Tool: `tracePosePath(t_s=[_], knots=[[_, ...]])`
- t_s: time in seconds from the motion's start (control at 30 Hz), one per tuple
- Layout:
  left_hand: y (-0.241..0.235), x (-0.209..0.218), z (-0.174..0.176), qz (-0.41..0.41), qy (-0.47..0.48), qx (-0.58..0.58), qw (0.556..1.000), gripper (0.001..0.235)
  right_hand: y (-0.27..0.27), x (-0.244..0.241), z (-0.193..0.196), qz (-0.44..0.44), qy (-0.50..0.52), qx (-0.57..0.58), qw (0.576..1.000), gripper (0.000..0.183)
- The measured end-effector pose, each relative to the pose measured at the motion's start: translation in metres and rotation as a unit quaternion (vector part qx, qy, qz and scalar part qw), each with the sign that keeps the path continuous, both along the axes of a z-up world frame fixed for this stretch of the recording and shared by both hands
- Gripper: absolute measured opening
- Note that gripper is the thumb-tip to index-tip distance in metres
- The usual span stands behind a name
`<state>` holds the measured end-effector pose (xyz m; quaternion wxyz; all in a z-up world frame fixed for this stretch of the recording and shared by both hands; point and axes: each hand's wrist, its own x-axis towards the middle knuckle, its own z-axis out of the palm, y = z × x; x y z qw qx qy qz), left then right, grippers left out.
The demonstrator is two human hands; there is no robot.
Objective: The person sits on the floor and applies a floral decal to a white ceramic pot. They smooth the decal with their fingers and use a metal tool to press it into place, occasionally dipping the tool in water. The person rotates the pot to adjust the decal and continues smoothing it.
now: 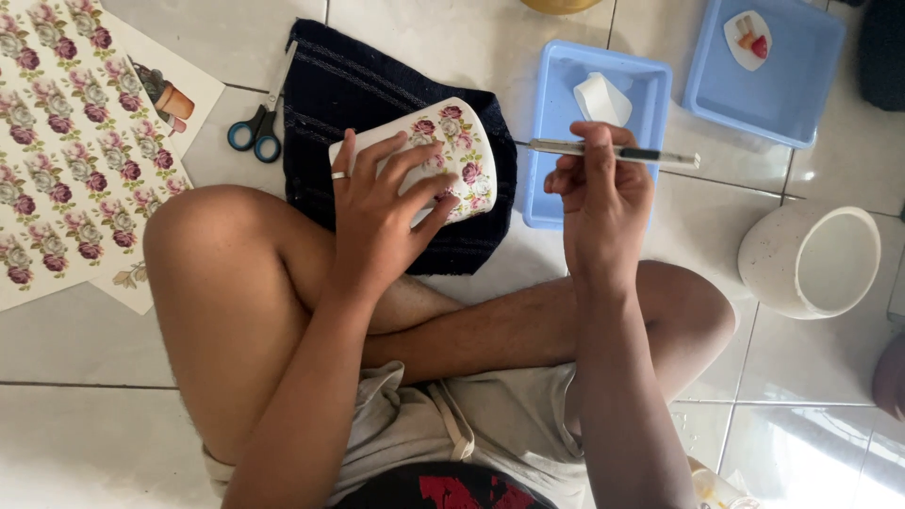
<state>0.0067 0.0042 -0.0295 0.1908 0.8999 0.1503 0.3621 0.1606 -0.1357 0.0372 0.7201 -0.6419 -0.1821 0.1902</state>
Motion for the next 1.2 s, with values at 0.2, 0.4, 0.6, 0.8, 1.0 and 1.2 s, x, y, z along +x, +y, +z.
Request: tracePosePath(t_s=[0.2, 0.4, 0.6, 0.8, 1.0, 1.2], knots=[[-0.007, 0.001, 0.011, 0.0, -0.01, -0.013, 1.0, 0.014, 0.008, 0.02, -0.068, 0.011, 0.082, 0.06, 0.995, 0.019], [-0.005, -0.001, 0.014, -0.008, -0.023, -0.063, 0.998, 0.02, 0.006, 0.037, -0.073, -0.082, 0.25, 0.139, 0.955, 0.017], [-0.002, 0.001, 0.006, -0.01, -0.024, -0.053, 0.998, 0.028, 0.004, 0.024, -0.074, -0.042, 0.241, 0.093, 0.965, 0.016], [-0.006, -0.001, 0.01, -0.007, -0.028, -0.048, 0.998, 0.042, 0.009, -0.003, -0.054, 0.105, 0.053, -0.012, 0.993, 0.016], [-0.012, -0.002, 0.01, 0.004, -0.035, -0.042, 0.998, 0.044, 0.002, 0.015, -0.079, 0.16, -0.012, -0.026, 0.987, 0.021], [-0.012, -0.001, 0.007, 0.004, -0.037, -0.033, 0.999, 0.043, 0.003, 0.018, -0.076, 0.169, -0.025, -0.045, 0.984, 0.021]])
